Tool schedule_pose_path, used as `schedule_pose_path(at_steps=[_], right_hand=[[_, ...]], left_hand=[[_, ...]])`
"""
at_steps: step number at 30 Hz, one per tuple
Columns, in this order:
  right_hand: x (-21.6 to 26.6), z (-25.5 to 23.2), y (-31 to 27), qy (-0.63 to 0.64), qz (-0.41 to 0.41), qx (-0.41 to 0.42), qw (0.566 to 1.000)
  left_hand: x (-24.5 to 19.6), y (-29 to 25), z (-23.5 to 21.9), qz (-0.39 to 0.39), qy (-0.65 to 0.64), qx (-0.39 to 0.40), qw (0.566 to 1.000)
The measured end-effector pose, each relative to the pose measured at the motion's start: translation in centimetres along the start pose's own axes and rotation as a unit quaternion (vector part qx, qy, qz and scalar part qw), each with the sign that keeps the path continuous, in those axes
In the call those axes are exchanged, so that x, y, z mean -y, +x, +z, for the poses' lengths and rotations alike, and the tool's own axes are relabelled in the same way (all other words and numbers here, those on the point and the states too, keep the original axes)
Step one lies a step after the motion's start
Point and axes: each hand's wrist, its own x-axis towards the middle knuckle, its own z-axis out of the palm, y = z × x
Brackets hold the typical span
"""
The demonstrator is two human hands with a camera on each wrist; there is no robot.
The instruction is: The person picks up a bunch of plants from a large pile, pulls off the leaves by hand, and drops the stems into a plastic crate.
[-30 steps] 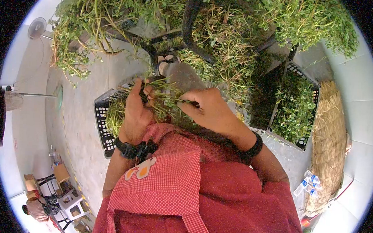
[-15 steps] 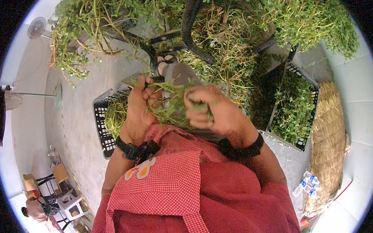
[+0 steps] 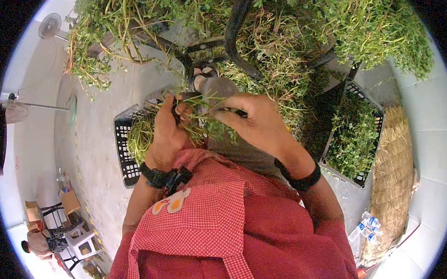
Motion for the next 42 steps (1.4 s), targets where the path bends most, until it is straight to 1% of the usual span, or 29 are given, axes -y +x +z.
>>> schedule_pose_path(at_steps=[2, 3, 5, 9, 11, 12, 14, 15, 17, 21, 24, 26, 27, 28, 29, 30, 31, 32, 33, 34, 35, 36, 37, 38, 39, 40, 41, 42], right_hand=[[-0.3, 0.7, 0.7, -0.037, -0.064, -0.035, 0.997], [-0.1, 0.8, 1.0, -0.038, -0.065, -0.034, 0.997], [0.6, 0.7, 1.5, -0.11, -0.019, 0.008, 0.994], [-0.3, 2.3, 2.0, -0.116, -0.022, 0.028, 0.993], [-0.7, 2.9, 2.0, -0.118, -0.025, 0.035, 0.992], [-1.0, 3.0, 1.9, -0.118, -0.024, 0.036, 0.992], [-1.3, 3.0, 1.8, -0.108, -0.052, 0.032, 0.992], [-1.4, 3.0, 1.7, -0.108, -0.05, 0.031, 0.992], [-1.4, 2.9, 1.6, -0.094, -0.028, 0.059, 0.993], [-2.6, 3.3, 1.5, -0.098, -0.032, 0.07, 0.992], [-3.1, 3.7, 1.2, -0.107, -0.027, 0.046, 0.993], [-3.7, 4.2, 1.2, -0.15, -0.056, -0.02, 0.987], [-3.4, 4.0, 1.2, -0.15, -0.056, -0.023, 0.987], [-2.9, 3.6, 1.1, -0.11, 0.013, 0.042, 0.993], [-2.2, 3.3, 0.9, -0.069, 0.081, 0.109, 0.988], [-1.2, 3.0, 0.4, -0.067, 0.082, 0.11, 0.988], [0.0, 2.5, -0.4, 0.069, 0.111, 0.177, 0.975], [0.5, 2.2, -0.8, 0.202, 0.137, 0.239, 0.94], [0.3, 2.2, -1.0, 0.217, 0.116, 0.271, 0.93], [0.4, 1.7, -1.3, 0.218, 0.115, 0.271, 0.931], [0.9, 0.8, -1.6, 0.196, 0.056, 0.288, 0.935], [1.6, 0.0, -2.1, 0.176, -0.002, 0.307, 0.935], [3.2, -1.1, -2.7, 0.178, -0.001, 0.309, 0.934], [5.3, -2.6, -3.1, 0.236, -0.042, 0.327, 0.914], [6.1, -3.8, -3.6, 0.293, -0.081, 0.335, 0.892], [4.8, -4.5, -4.1, 0.229, -0.081, 0.165, 0.956], [2.4, -5.2, -4.1, 0.155, -0.077, -0.005, 0.985], [-1.1, -5.8, -3.6, -0.166, -0.214, -0.254, 0.929]], left_hand=[[-0.1, -0.4, 0.4, -0.002, 0.014, -0.008, 1.0], [-0.1, -0.5, 0.5, -0.001, 0.014, -0.008, 1.0], [0.0, -0.5, 0.6, 0.002, 0.019, -0.016, 1.0], [0.3, -0.7, 1.1, 0.015, 0.043, -0.041, 0.998], [0.4, -0.6, 0.8, 0.038, 0.068, -0.001, 0.997], [0.4, -0.7, 0.8, 0.037, 0.067, -0.002, 0.997], [0.4, -0.8, 0.9, 0.038, 0.081, -0.014, 0.996], [0.5, -0.8, 1.0, 0.036, 0.082, -0.013, 0.996], [0.6, -0.7, 1.0, 0.043, 0.09, -0.02, 0.995], [0.7, -0.7, 1.3, 0.043, 0.096, -0.04, 0.994], [1.3, -0.8, 0.9, 0.054, 0.089, -0.027, 0.994], [1.4, -0.9, 1.3, 0.054, 0.101, -0.039, 0.993], [1.3, -0.8, 1.3, 0.054, 0.103, -0.037, 0.993], [1.1, -0.8, 1.1, 0.047, 0.112, -0.04, 0.992], [1.0, -0.7, 0.9, 0.039, 0.121, -0.044, 0.991], [0.7, -0.6, 0.6, 0.038, 0.122, -0.046, 0.991], [0.3, -0.4, 0.4, 0.027, 0.116, -0.04, 0.992], [0.1, -0.3, 0.3, 0.018, 0.109, -0.033, 0.993], [0.2, -0.6, 0.7, 0.017, 0.11, -0.033, 0.993], [0.3, -1.1, 1.2, 0.011, 0.119, -0.013, 0.993], [0.2, -1.3, 1.5, 0.008, 0.127, 0.007, 0.992], [-0.1, -0.8, 1.3, 0.01, 0.126, 0.004, 0.992], [-0.4, 0.0, 0.9, 0.0, 0.105, -0.054, 0.993], [-0.8, 0.7, 0.4, -0.006, 0.081, -0.111, 0.991], [-1.1, 0.6, -0.6, 0.004, 0.05, -0.078, 0.996], [-0.8, 0.7, -0.9, -0.002, 0.056, -0.074, 0.996], [-0.5, 0.6, -1.1, 0.001, 0.052, -0.071, 0.996], [-0.6, 0.7, -1.2, 0.009, 0.044, -0.066, 0.997]])
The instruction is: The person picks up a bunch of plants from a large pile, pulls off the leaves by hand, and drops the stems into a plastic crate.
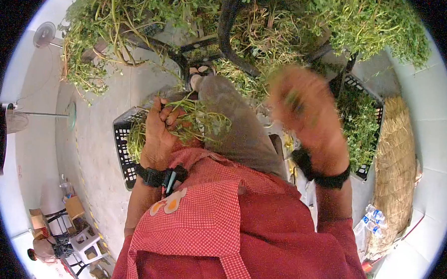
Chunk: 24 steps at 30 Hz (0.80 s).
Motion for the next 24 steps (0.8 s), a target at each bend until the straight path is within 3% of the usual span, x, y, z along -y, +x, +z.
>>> schedule_pose_path(at_steps=[1, 2, 3, 4, 5, 6, 8, 9, 11, 13, 14, 15, 16, 17, 18, 20, 22, 24], right_hand=[[-0.2, -2.6, 2.3, -0.127, 0.099, 0.122, 0.979], [-6.9, -4.0, 0.1, -0.115, 0.193, 0.054, 0.973], [-10.8, -6.6, -0.9, 0.11, 0.334, -0.056, 0.934], [-14.4, -9.6, -2.1, 0.325, 0.45, -0.159, 0.816], [-19.9, -13.5, -4.3, 0.025, 0.462, -0.099, 0.881], [-24.2, -16.7, -6.3, -0.278, 0.428, -0.031, 0.86], [-25.8, -19.3, -8.8, -0.429, 0.46, -0.084, 0.773], [-26.5, -20.1, -10.1, -0.429, 0.458, -0.086, 0.774], [-27.8, -21.0, -12.7, -0.619, 0.282, -0.048, 0.731], [-23.0, -16.7, -9.0, -0.332, 0.362, -0.029, 0.871], [-20.9, -13.9, -7.2, -0.141, 0.392, -0.006, 0.909], [-18.8, -10.6, -5.8, 0.055, 0.404, 0.016, 0.913], [-16.4, -6.3, -5.3, 0.294, 0.265, 0.029, 0.918], [-11.3, -1.8, -2.4, 0.23, 0.345, 0.064, 0.908], [-9.0, 0.8, -1.6, 0.154, 0.228, 0.149, 0.95], [-3.0, 4.0, 0.7, 0.133, 0.199, 0.247, 0.939], [-2.1, 7.2, -0.3, 0.109, 0.07, 0.192, 0.973], [-0.7, 8.6, -0.4, 0.083, 0.06, 0.157, 0.982]], left_hand=[[-0.3, 0.1, 0.0, 0.004, -0.005, 0.002, 1.0], [-0.6, 0.1, -0.3, -0.012, -0.043, 0.044, 0.998], [-0.9, 0.1, -0.5, -0.028, -0.08, 0.086, 0.993], [-1.0, 0.2, -0.7, -0.026, -0.084, 0.084, 0.993], [-1.0, 0.4, -0.8, -0.025, -0.081, 0.085, 0.993], [-0.9, 0.5, -0.9, -0.024, -0.077, 0.087, 0.993], [-0.6, 0.4, -1.0, -0.041, -0.09, 0.078, 0.992], [-0.6, 0.5, -0.8, -0.055, -0.102, 0.07, 0.991], [-0.4, 0.8, -0.7, -0.046, -0.1, 0.085, 0.99], [-0.3, 0.8, -0.8, -0.043, -0.087, 0.098, 0.99], [-0.4, 0.7, -0.8, -0.049, -0.087, 0.107, 0.989], [-0.5, 0.7, -0.7, -0.054, -0.087, 0.116, 0.988], [-0.5, 0.6, -0.4, -0.053, -0.084, 0.119, 0.988], [-0.3, 0.4, -0.2, -0.055, -0.088, 0.109, 0.989], [-0.2, 0.2, -0.3, -0.057, -0.092, 0.097, 0.989], [-0.4, -0.6, 0.1, -0.047, -0.077, 0.098, 0.991], [-0.5, -0.7, 0.4, -0.038, -0.074, 0.091, 0.992], [-0.4, -0.9, 0.5, -0.039, -0.072, 0.092, 0.992]])
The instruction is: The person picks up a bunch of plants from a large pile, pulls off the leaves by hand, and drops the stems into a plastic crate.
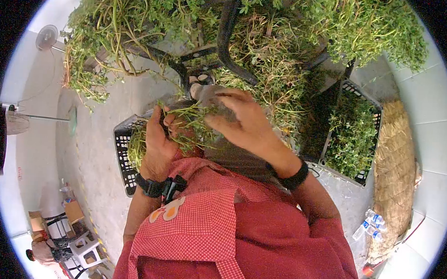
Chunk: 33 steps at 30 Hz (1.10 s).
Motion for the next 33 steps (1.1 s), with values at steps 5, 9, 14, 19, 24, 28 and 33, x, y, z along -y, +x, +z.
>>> schedule_pose_path(at_steps=[5, 9, 14, 19, 24, 28, 33], right_hand=[[1.2, 1.3, 0.3, -0.045, -0.002, -0.025, 0.999], [1.8, -0.4, -0.1, -0.111, 0.047, 0.115, 0.986], [5.3, -4.7, 0.1, 0.119, 0.099, 0.44, 0.885], [7.1, -8.4, -0.7, 0.441, 0.101, 0.491, 0.745], [1.5, -5.2, -2.5, 0.433, 0.359, 0.23, 0.794], [-0.1, -4.2, -3.3, 0.373, 0.394, 0.105, 0.834], [0.4, -2.8, -3.0, 0.259, 0.332, 0.081, 0.903]], left_hand=[[0.6, 0.0, 0.1, -0.005, -0.008, 0.006, 1.0], [0.6, 0.4, -1.4, 0.013, 0.006, 0.031, 0.999], [1.4, -0.3, 0.8, 0.003, 0.091, -0.043, 0.995], [-0.3, 0.0, -0.9, 0.015, 0.01, -0.038, 0.999], [-0.2, 0.7, -2.5, -0.007, -0.028, -0.008, 1.0], [-0.3, 1.4, -2.9, -0.005, -0.017, 0.018, 1.0], [-0.3, 1.5, -3.0, -0.051, -0.078, 0.082, 0.992]])
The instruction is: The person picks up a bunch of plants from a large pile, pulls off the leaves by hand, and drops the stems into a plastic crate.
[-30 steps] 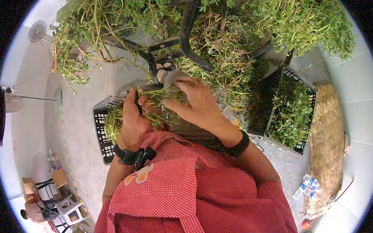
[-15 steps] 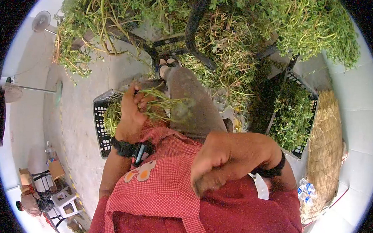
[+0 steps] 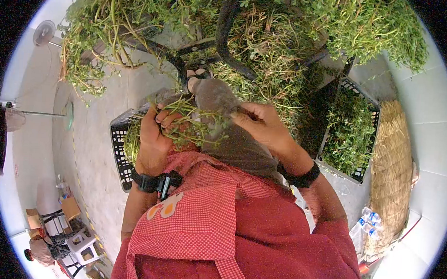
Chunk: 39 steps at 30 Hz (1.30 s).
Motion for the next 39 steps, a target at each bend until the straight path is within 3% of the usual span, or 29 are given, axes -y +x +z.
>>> schedule_pose_path(at_steps=[2, 4, 7, 8, 10, 11, 13, 14, 16, 17, 19, 20, 21, 23, 24, 26, 29, 32, 36, 38, 39], right_hand=[[-0.7, 0.5, 0.5, -0.054, -0.007, -0.002, 0.999], [-1.6, 1.6, 1.1, -0.105, -0.115, -0.037, 0.987], [-1.2, 3.0, 1.3, -0.195, -0.168, -0.065, 0.964], [-1.1, 2.9, 1.4, -0.196, -0.167, -0.064, 0.964], [-0.5, 2.5, 1.6, -0.291, -0.106, 0.007, 0.951], [0.0, 2.4, 1.0, -0.292, -0.108, 0.009, 0.95], [2.3, 2.7, -1.3, -0.174, -0.085, 0.265, 0.945], [2.5, 2.6, -1.8, -0.171, -0.081, 0.269, 0.944], [3.4, 2.1, -2.5, -0.049, -0.135, 0.433, 0.89], [4.9, 1.7, -2.8, -0.053, -0.136, 0.437, 0.887], [7.7, 1.3, -4.3, 0.111, -0.116, 0.526, 0.835], [5.4, 1.2, -4.5, 0.151, -0.182, 0.424, 0.874], [4.2, 1.0, -3.9, 0.15, -0.185, 0.423, 0.874], [2.6, 0.5, -2.3, 0.255, 0.063, 0.248, 0.932], [2.1, 0.8, -2.0, 0.254, 0.063, 0.251, 0.932], [1.2, 1.7, -1.4, 0.299, 0.074, 0.152, 0.939], [-0.4, 2.7, -0.9, 0.278, 0.089, 0.115, 0.949], [-0.2, 2.5, -1.2, 0.298, 0.077, 0.147, 0.94], [0.4, 3.5, -1.1, 0.321, 0.078, 0.117, 0.937], [0.4, 3.9, -0.9, 0.214, 0.081, 0.005, 0.973], [0.1, 3.7, -0.7, 0.213, 0.082, 0.007, 0.974]], left_hand=[[0.0, -0.3, 0.5, -0.003, -0.01, 0.006, 1.0], [0.3, -0.4, 0.9, 0.031, 0.029, -0.044, 0.998], [0.3, -0.3, 0.6, -0.012, -0.017, -0.012, 1.0], [0.3, -0.4, 0.6, -0.011, -0.017, -0.013, 1.0], [0.4, -0.8, 1.1, 0.055, 0.129, -0.109, 0.984], [0.4, -0.8, 1.5, 0.057, 0.128, -0.11, 0.984], [0.7, -1.0, 2.0, 0.036, 0.106, -0.146, 0.983], [1.3, -1.1, 2.2, 0.035, 0.105, -0.152, 0.982], [2.0, -0.4, 3.0, 0.059, 0.151, -0.178, 0.971], [1.4, -0.2, 2.9, 0.065, 0.146, -0.177, 0.971], [0.0, -0.4, 1.6, 0.084, 0.052, -0.152, 0.983], [0.2, -0.5, 1.3, 0.092, 0.06, -0.136, 0.985], [0.1, -0.3, 1.2, 0.093, 0.062, -0.134, 0.985], [0.0, 0.0, 1.0, 0.044, 0.042, -0.088, 0.994], [0.0, 0.0, 1.1, 0.059, 0.048, -0.101, 0.992], [-0.1, -0.4, 1.5, 0.064, 0.04, -0.093, 0.993], [-0.1, -0.4, 1.5, 0.063, 0.045, -0.069, 0.995], [0.0, -0.3, 1.4, 0.063, 0.046, -0.05, 0.996], [0.2, -0.6, 2.1, 0.07, 0.045, -0.044, 0.996], [0.2, -0.9, 2.5, 0.067, 0.042, -0.041, 0.996], [0.2, -0.9, 2.5, 0.064, 0.04, -0.039, 0.996]])
